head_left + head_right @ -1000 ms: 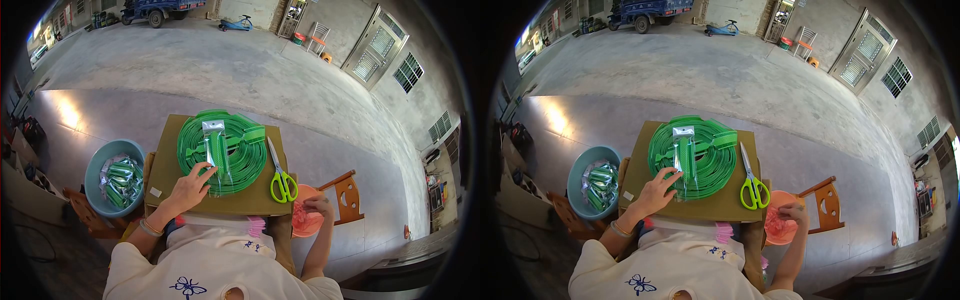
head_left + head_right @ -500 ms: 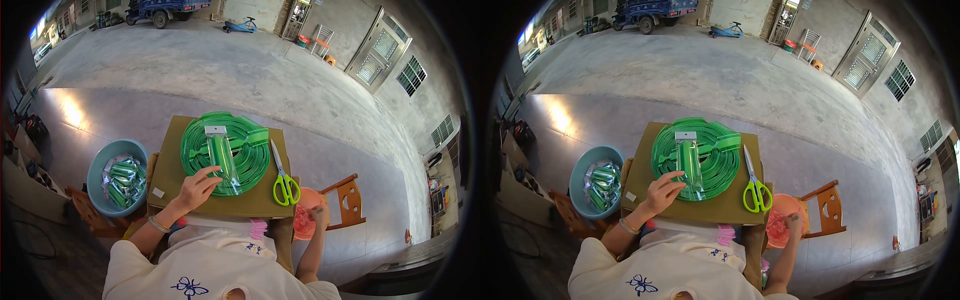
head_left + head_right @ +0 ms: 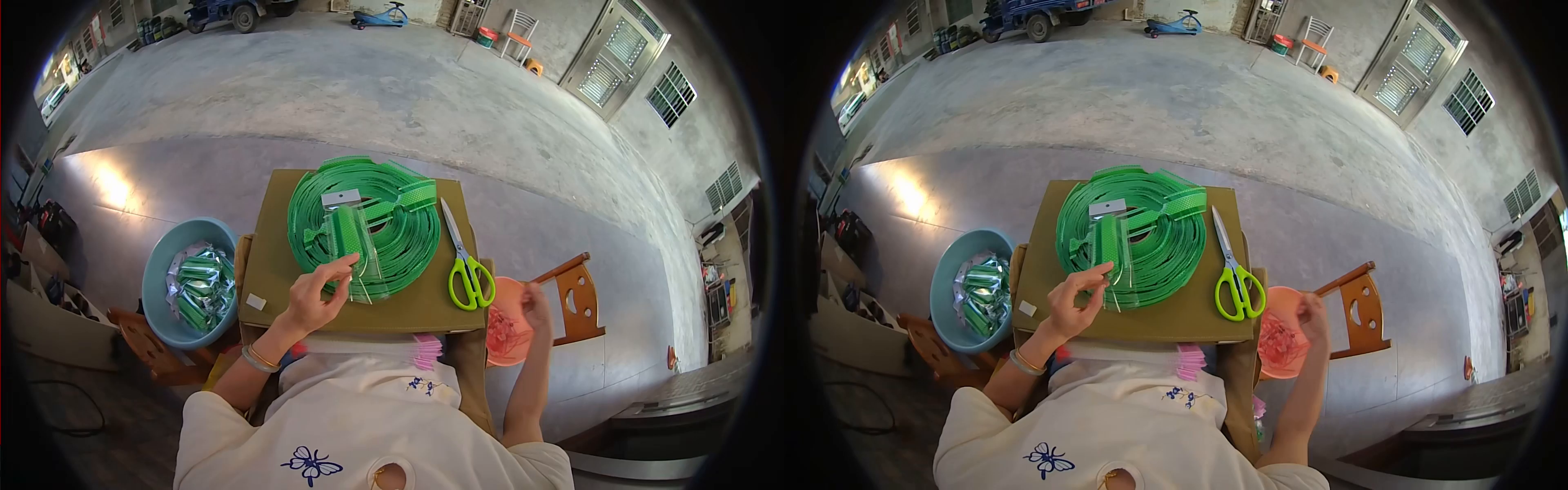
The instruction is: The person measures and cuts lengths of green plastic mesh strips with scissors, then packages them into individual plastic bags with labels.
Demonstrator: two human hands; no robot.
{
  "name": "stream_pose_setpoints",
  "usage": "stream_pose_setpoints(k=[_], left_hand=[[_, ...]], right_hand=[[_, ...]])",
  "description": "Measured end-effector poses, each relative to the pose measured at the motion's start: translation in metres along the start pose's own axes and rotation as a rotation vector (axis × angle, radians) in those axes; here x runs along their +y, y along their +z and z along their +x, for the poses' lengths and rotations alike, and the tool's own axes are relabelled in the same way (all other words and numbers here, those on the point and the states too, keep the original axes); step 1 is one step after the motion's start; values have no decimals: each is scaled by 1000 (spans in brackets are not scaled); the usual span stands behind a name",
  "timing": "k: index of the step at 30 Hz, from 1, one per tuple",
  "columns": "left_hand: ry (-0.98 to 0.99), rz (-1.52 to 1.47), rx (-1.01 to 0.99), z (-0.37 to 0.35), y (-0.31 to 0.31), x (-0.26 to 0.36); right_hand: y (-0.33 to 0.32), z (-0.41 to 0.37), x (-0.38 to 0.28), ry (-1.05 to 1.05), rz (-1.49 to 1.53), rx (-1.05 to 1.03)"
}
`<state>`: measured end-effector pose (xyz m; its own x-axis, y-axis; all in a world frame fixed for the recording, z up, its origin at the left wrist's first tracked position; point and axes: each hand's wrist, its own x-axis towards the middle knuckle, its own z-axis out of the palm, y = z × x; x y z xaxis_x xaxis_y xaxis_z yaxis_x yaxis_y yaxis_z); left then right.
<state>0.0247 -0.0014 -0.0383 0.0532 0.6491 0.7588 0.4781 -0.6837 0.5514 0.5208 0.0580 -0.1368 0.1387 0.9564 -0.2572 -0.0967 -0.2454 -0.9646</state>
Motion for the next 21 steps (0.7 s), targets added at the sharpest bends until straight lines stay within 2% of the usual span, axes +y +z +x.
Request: stream_pose_setpoints(k=[1, 2, 3, 4, 5, 6, 8, 10, 12, 13, 16, 19, 21], left_hand=[[0, -2, -6, 2, 3, 2], [39, 17, 4, 4, 5, 3], [77, 46, 14, 7, 4, 3], [108, 79, 17, 8, 3, 4], [97, 99, 12, 9, 3, 4], [82, 112, -11, 9, 2, 5], [70, 132, -28, 10, 4, 6], [55, 152, -11, 9, 4, 8], [60, 167, -3, 10, 4, 6], [60, 177, 2, 10, 5, 6], [29, 155, -9, 7, 6, 5], [27, 161, -21, 6, 4, 6], [53, 171, -7, 10, 8, 8]], right_hand=[[-15, 12, 49, 160, -424, 21], [-24, 19, 83, 195, -926, 21], [-19, 17, 90, 54, -1397, 27], [-19, 18, 92, -82, -1663, 61], [-27, 26, 87, -147, -1715, 117], [-30, 26, 67, -148, -1608, 165], [-13, 4, -8, -9, -525, 209], [17, -19, -86, 8, -570, 78], [40, -45, -138, -7, -493, -23], [43, -52, -146, -14, -454, -76], [10, -44, -116, -142, 22, -380], [35, -9, -34, 370, -1354, -624], [0, 11, 67, 224, -1749, -135]])
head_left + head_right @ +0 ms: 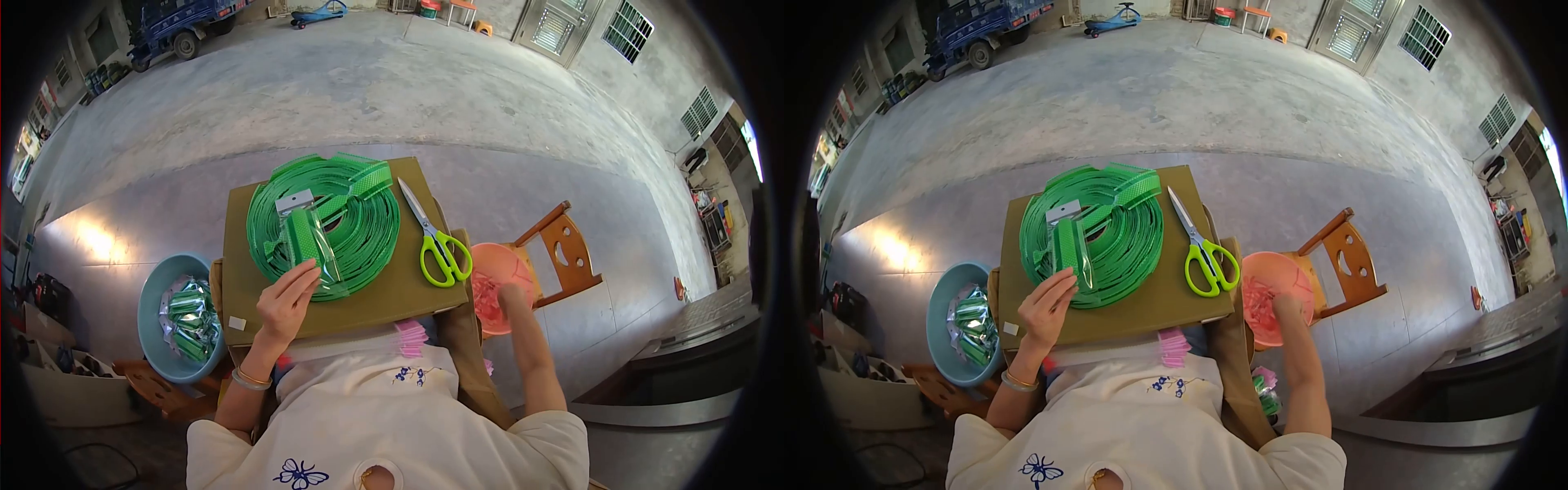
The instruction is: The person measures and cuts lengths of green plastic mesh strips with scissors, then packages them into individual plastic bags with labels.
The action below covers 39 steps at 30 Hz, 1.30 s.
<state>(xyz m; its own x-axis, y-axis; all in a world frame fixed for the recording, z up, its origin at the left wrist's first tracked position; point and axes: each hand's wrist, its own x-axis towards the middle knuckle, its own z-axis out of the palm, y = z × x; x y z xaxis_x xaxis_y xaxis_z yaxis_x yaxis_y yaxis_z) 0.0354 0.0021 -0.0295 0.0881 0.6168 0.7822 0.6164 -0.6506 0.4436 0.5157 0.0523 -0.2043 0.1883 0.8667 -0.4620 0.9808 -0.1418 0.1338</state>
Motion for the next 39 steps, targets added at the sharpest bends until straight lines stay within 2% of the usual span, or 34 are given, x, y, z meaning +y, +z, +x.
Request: stream_pose_setpoints(k=[2, 4, 6, 8, 11, 14, 15, 16, 17, 18, 19, 21, 23, 26, 28, 30, 32, 34, 37, 39], left_hand=[[34, 24, 2, 0, -5, 0], [-40, 10, -4, 0, 0, 1], [-50, -8, -38, -1, 0, 2], [-22, -9, -38, -4, 0, 3], [-78, -36, -20, -5, 1, 0], [-84, -39, -13, -6, 0, -1], [-67, -34, -17, -5, 1, 0], [-50, -28, -18, -5, 1, 0], [-33, -21, -21, -5, 0, 1], [-19, -25, -26, -5, -1, 1], [-6, -24, -19, -5, -1, 1], [13, -9, 15, -2, -4, 1], [27, -8, 28, 0, -4, 3], [125, 6, 11, -1, -5, 5], [161, -16, 13, -2, -4, 5], [168, -38, -7, -4, -5, 6], [133, -55, -39, -6, -6, 10], [124, -66, -57, -7, -5, 12], [132, -97, -60, -9, -2, 14], [116, -156, -61, -10, -1, 14]], right_hand=[[36, 13, 10, 124, 179, 135], [-40, -7, 5, 103, 126, -610], [-95, -40, -7, 41, 145, -255], [-134, -53, -5, 71, 332, -321], [-195, -106, -10, -198, 1038, -312], [-201, -118, 13, -742, 1372, -327], [-187, -108, 22, -941, 1583, -382], [-169, -91, 26, -982, 1771, -364], [-141, -70, 23, -738, 1909, -221], [-110, -45, 18, -421, 1876, -48], [-79, -26, 12, -157, 1666, 37], [-46, -24, -9, 3, 1453, 36], [-70, -38, -37, -87, 1321, 148], [-120, -52, -79, -313, 922, 805], [-166, -93, -126, -406, 1203, 836], [-183, -129, -163, -530, 1133, 727], [-191, -165, -202, -934, 1062, 694], [-177, -178, -232, -1100, 1048, 592], [-163, -186, -253, -1199, 1063, 573], [-155, -179, -255, -1213, 1064, 691]])
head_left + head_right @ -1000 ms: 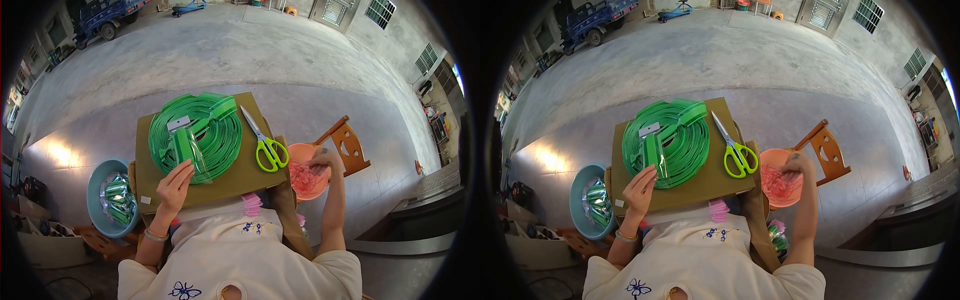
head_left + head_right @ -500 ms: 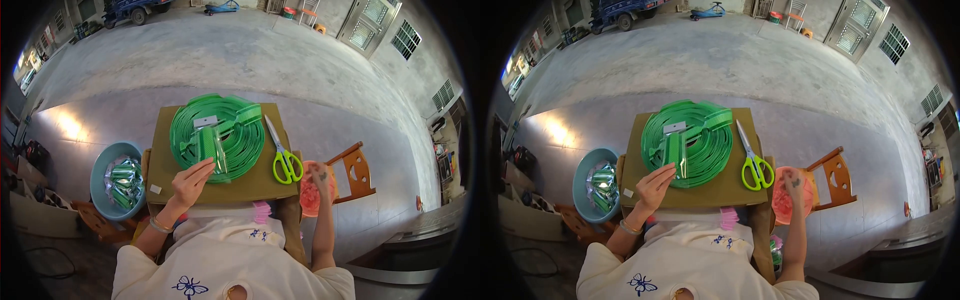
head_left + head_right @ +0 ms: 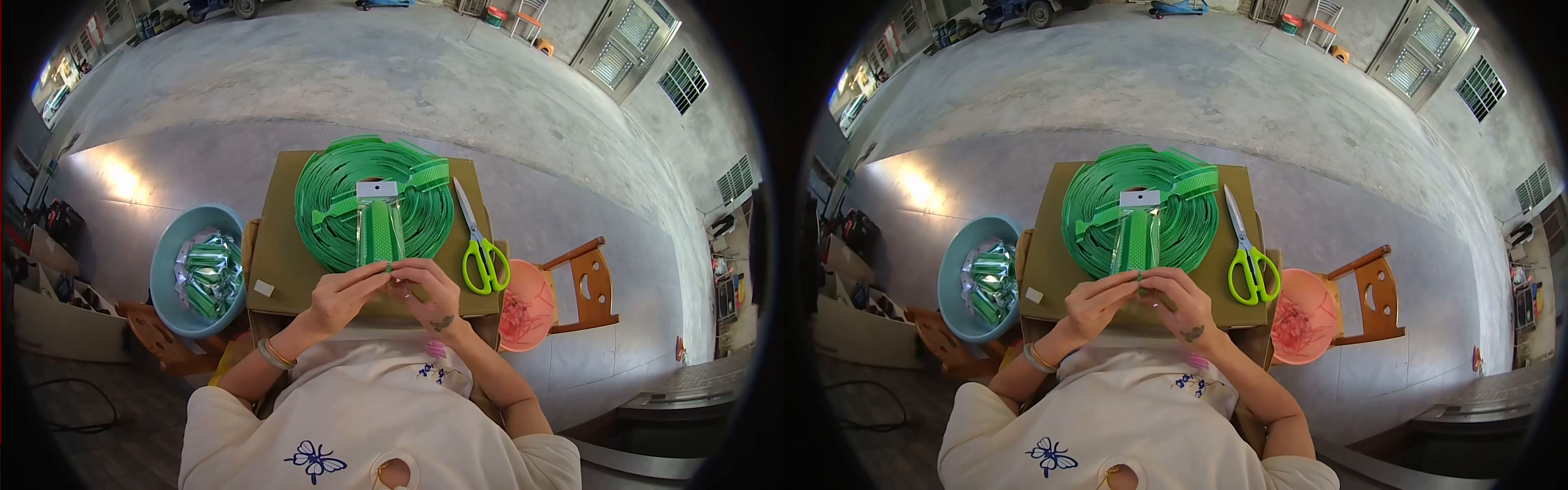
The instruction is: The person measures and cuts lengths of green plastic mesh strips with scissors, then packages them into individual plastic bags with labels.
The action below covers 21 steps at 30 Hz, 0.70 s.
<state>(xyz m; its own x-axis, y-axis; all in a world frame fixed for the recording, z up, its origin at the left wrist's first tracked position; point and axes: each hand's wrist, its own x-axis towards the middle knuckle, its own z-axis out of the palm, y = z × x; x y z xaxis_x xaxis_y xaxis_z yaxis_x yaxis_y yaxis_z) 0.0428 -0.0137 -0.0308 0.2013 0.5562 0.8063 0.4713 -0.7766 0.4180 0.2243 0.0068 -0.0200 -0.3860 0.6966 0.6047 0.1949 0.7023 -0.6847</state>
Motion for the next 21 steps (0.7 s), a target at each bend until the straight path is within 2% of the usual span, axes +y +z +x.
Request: stream_pose_setpoints(k=[4, 6, 9, 10, 13, 15, 18, 21], left_hand=[[-134, -49, -43, -6, 2, 2], [-120, -88, -35, -11, 6, -4], [-263, -170, -67, -16, 8, -3], [-368, -248, -71, -15, 8, -2], [-649, -395, -64, -8, 6, 5], [-788, -374, -33, -4, 5, 8], [-734, -317, 80, -11, 14, -1], [-1031, -492, 1, -6, 4, -3]], right_hand=[[2, -10, 8, -18, 22, 96], [2, -14, 12, 55, 89, 100], [3, -21, 14, 257, 295, 127], [4, -22, 14, 340, 382, 139], [10, -17, 13, 287, 302, 247], [14, -19, 13, 503, 557, 277], [11, -18, 15, 762, 778, 234], [8, -18, 16, 888, 814, 205]])
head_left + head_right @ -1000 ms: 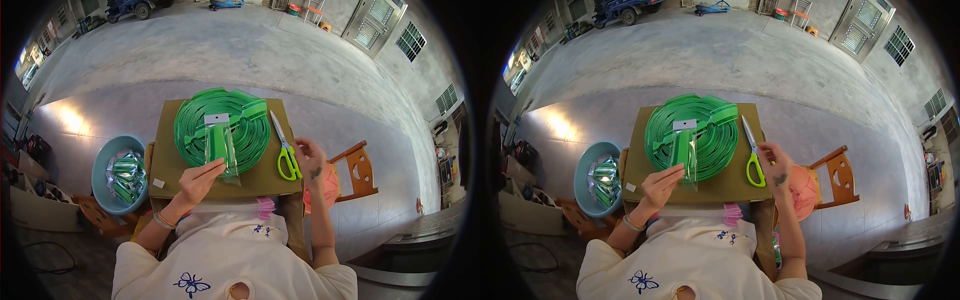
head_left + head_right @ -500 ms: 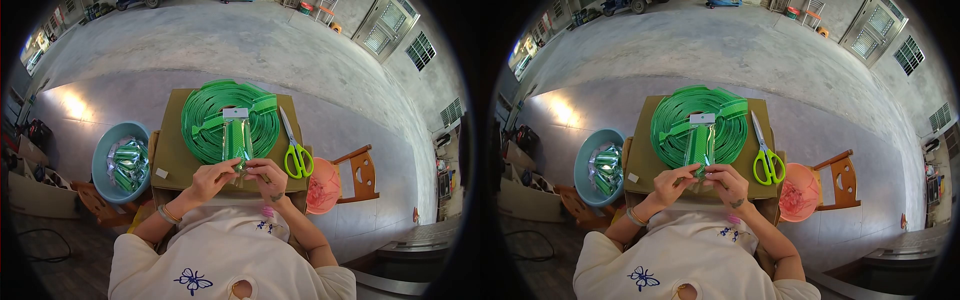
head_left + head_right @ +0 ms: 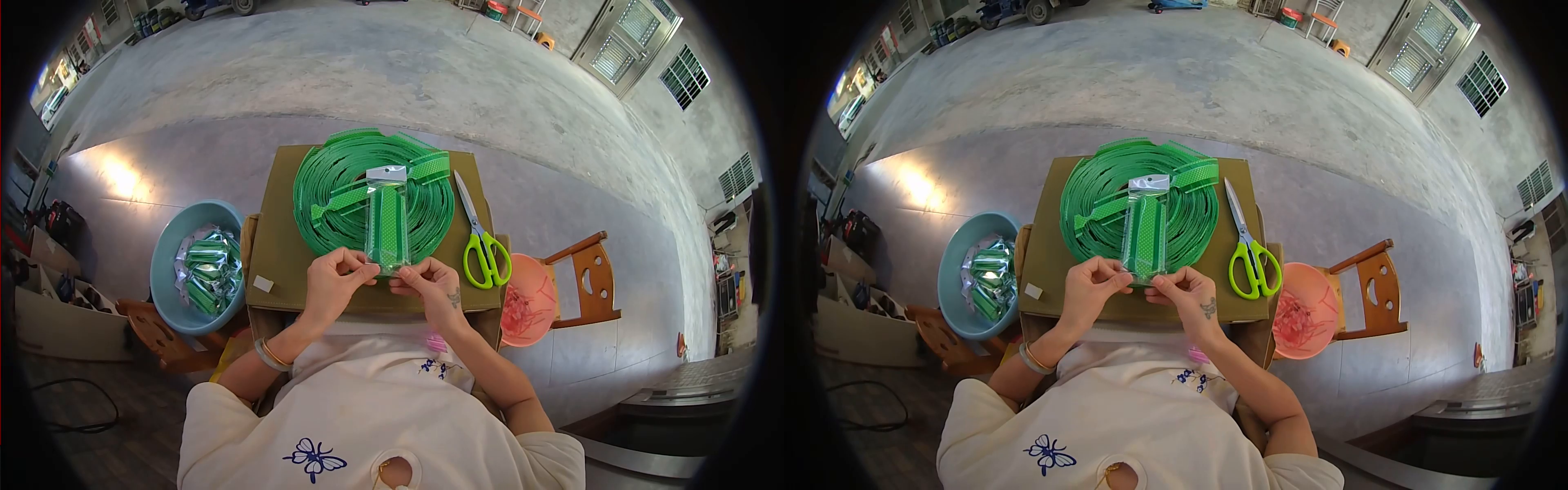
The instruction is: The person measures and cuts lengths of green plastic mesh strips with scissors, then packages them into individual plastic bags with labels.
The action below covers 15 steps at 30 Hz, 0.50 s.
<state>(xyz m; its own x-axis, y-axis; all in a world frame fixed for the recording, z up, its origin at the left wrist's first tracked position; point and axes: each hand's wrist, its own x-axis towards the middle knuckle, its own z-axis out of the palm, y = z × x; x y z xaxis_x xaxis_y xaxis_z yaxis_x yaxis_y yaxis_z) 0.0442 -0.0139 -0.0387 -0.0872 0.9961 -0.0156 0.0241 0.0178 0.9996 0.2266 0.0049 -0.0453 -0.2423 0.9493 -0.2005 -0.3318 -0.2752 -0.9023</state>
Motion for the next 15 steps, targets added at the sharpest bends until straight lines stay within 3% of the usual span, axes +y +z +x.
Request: stream_pose_setpoints(k=[6, 12, 15], left_hand=[[-237, -440, -39, 5, -12, 7], [-155, -262, -332, 0, 0, 15], [-10, -209, -267, 4, 9, -2]], right_hand=[[-15, 5, -1, 14, 28, 21], [-19, 4, 3, 2, 13, -33], [-19, 4, 3, -17, -11, -54]])
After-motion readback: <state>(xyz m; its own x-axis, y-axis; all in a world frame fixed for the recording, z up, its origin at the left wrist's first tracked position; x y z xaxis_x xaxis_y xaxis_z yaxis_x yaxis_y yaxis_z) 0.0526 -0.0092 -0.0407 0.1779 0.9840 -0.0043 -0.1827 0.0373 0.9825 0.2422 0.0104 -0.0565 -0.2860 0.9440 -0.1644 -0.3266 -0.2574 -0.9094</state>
